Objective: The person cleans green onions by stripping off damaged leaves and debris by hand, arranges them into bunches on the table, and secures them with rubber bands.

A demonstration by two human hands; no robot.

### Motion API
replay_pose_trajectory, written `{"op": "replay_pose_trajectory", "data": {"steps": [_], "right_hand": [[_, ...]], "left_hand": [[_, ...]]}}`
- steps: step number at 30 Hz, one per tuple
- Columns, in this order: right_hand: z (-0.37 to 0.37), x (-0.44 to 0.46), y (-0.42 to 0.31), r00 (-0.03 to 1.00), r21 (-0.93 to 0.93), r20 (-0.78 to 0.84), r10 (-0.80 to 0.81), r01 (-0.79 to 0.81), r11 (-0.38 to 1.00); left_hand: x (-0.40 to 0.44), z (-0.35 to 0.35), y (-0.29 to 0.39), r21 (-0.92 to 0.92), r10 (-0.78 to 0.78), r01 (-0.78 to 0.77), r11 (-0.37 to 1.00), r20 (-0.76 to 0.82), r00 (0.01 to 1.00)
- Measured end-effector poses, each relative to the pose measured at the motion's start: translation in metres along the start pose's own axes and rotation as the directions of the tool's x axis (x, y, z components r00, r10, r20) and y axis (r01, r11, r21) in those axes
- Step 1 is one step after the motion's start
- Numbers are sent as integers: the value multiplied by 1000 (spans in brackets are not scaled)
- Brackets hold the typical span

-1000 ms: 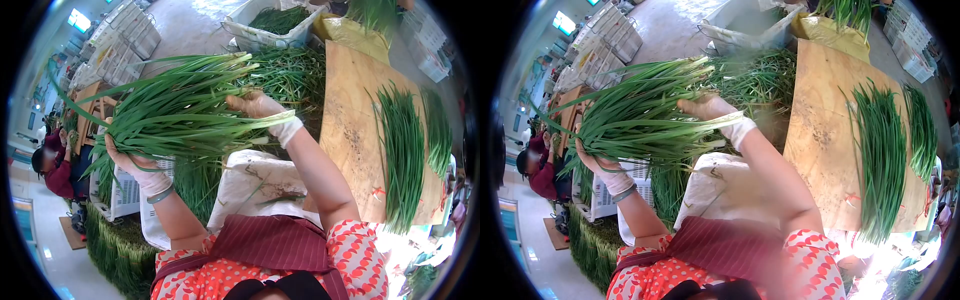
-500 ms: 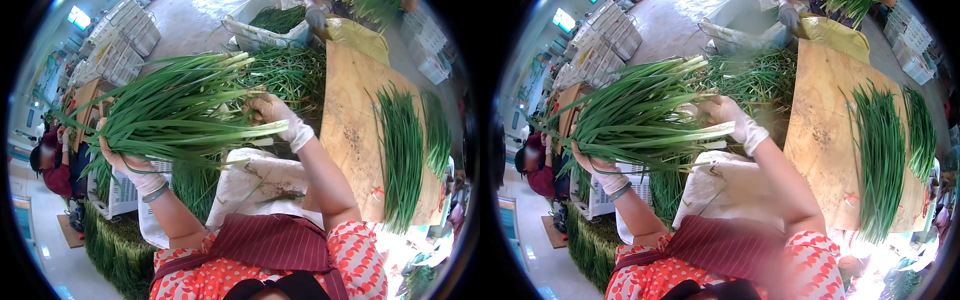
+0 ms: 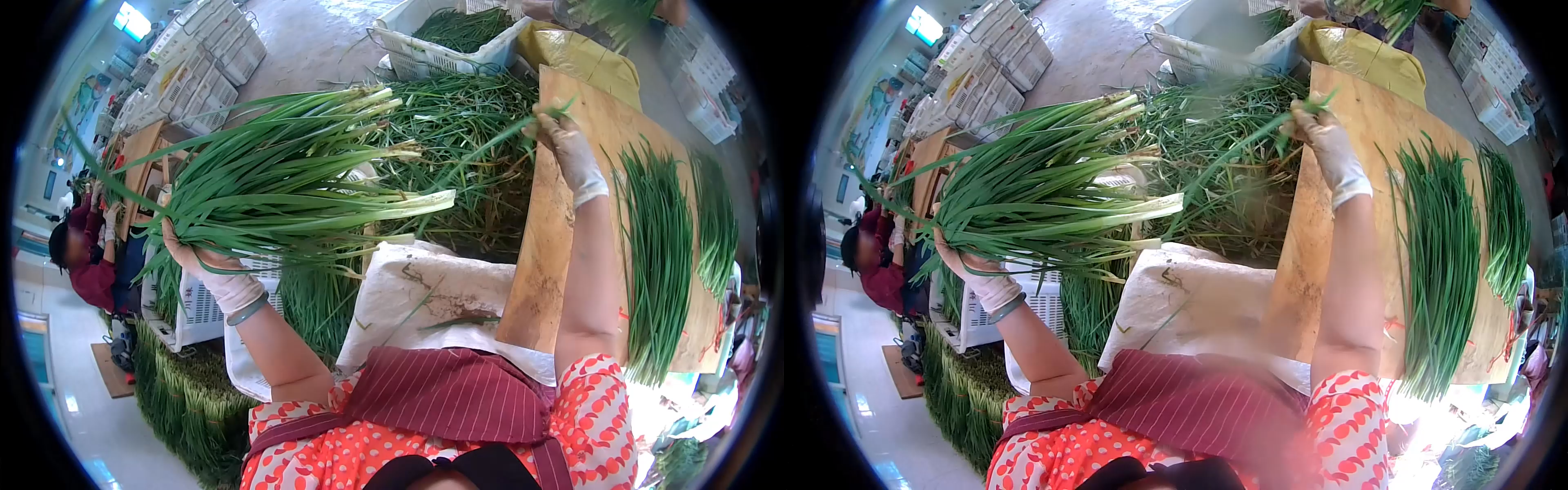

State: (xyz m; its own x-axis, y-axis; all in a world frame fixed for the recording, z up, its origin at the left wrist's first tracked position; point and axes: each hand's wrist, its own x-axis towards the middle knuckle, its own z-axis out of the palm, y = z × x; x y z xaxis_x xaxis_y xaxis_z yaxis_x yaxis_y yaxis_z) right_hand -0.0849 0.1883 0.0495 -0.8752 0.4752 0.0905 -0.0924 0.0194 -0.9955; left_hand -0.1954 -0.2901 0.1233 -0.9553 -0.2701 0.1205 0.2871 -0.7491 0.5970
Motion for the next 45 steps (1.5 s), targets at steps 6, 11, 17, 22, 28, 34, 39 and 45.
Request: {"op": "replay_pose_trajectory", "data": {"steps": [6,11,17,22,28,34,39,45], "right_hand": [[106,-3,-47,881,-413,447,155,49,910],[160,-8,-52,715,-145,697,60,58,988],[138,-23,-53,875,97,484,-11,-41,994],[90,11,6,993,-53,57,106,-103,993],[128,3,-3,826,-367,367,-427,550,750],[165,-9,-15,755,-254,477,-449,608,752],[171,-12,-4,880,323,468,-80,-86,943],[167,-11,-3,900,7,423,103,-117,993]], "left_hand": [[7,0,-4,-28,-46,48,998,67,997],[20,-6,-6,-155,-92,132,979,243,966],[10,1,-2,-182,-60,128,975,338,939],[1,5,3,-117,-32,70,991,298,954],[-20,20,-14,176,154,-201,964,247,957],[-20,31,-15,250,118,-171,953,211,970],[-20,37,-16,126,67,-92,988,192,979],[-13,32,-18,234,131,-160,959,137,982]]}}
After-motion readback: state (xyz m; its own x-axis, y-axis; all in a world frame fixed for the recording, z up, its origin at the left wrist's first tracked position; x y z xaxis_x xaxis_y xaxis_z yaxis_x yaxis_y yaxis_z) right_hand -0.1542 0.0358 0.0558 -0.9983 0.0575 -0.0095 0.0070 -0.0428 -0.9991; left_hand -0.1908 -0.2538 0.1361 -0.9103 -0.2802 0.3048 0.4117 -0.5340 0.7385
